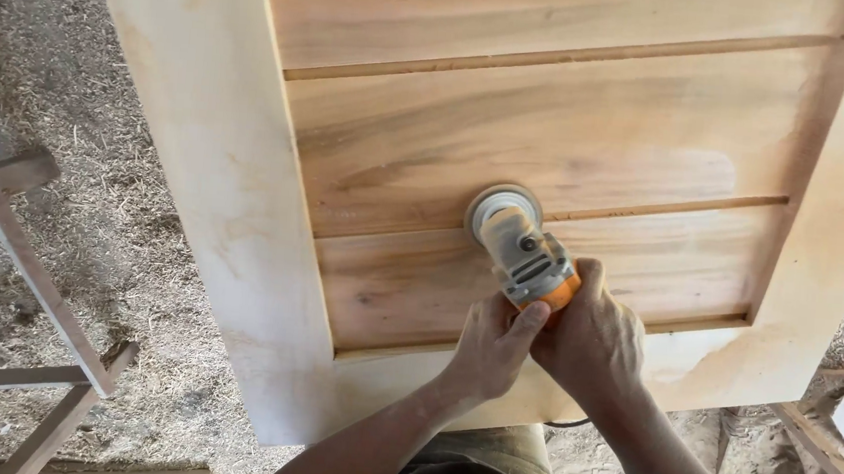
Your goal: Sand a wooden door panel using a handheld power sander.
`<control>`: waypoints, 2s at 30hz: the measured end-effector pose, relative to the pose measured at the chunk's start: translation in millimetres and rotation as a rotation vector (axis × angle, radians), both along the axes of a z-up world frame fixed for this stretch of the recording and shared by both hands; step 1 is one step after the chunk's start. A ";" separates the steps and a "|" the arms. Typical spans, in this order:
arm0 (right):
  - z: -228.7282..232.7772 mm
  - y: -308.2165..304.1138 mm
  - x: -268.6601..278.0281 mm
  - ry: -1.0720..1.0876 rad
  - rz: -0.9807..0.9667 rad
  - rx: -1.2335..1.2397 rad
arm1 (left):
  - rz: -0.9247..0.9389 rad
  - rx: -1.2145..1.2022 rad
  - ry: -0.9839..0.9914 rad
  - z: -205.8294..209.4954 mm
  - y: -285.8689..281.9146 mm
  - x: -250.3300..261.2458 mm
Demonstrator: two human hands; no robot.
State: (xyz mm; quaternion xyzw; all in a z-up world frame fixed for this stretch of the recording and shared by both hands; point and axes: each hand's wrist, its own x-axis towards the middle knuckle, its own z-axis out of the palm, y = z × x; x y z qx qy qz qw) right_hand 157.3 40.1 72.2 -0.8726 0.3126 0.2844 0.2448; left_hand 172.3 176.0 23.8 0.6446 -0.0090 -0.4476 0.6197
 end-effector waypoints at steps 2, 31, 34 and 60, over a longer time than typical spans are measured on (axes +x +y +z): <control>-2.8 -16.2 -8.5 0.025 -0.027 -0.005 | -0.045 -0.020 0.020 1.2 -17.4 0.1; -44.1 -158.6 -85.0 -0.065 -0.333 -0.185 | -0.510 -0.039 -0.065 -34.4 -208.4 -21.4; -48.5 -137.2 -71.6 -0.143 -0.346 -0.158 | -0.428 -0.083 -0.052 -23.8 -176.2 6.4; -30.7 10.4 74.9 -0.432 -0.199 0.010 | -0.283 0.089 0.009 4.8 -8.8 151.4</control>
